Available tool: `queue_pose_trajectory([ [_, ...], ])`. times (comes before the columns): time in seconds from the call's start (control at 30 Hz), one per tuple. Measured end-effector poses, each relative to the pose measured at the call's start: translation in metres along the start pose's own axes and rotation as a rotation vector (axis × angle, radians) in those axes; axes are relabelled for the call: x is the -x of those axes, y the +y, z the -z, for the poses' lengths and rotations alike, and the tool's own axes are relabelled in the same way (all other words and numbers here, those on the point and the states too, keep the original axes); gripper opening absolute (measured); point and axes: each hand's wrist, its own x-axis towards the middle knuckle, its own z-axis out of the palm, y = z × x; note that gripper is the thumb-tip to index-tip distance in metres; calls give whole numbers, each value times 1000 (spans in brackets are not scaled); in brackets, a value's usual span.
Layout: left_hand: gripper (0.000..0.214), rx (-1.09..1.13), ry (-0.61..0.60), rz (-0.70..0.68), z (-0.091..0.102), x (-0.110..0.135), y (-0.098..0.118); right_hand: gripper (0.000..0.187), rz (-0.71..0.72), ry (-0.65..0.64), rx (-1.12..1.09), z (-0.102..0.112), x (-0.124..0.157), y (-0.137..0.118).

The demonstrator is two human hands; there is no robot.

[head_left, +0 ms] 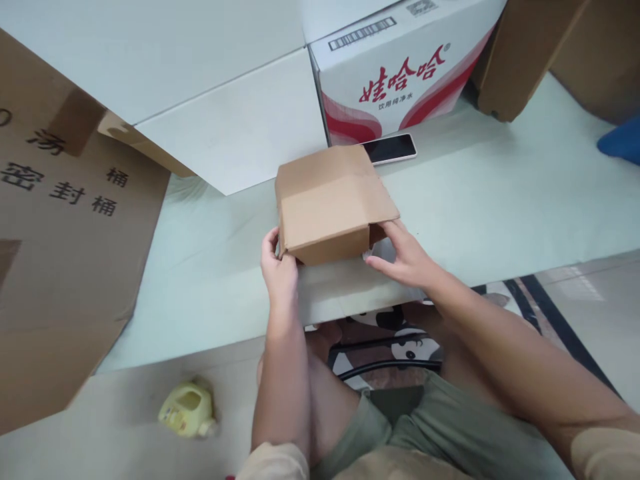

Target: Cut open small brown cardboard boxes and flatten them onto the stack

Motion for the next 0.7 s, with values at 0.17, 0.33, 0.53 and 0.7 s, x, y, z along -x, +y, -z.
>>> queue_pose_trajectory([
  [0.17, 24, 71, -52, 74, -7, 6, 1, 65, -67, 24, -186, 0, -1, 2],
  [0.33, 34, 135, -114, 92, -7, 6, -4, 65, -119, -35, -302, -1, 0, 6],
  [0.53, 62, 192, -409, 164, -5, 8, -4, 64, -313, 67, -244, 1, -6, 3],
  [0.7, 49, 128, -369, 157, -2, 6, -10, 64, -423, 272, -176, 7, -11, -3],
])
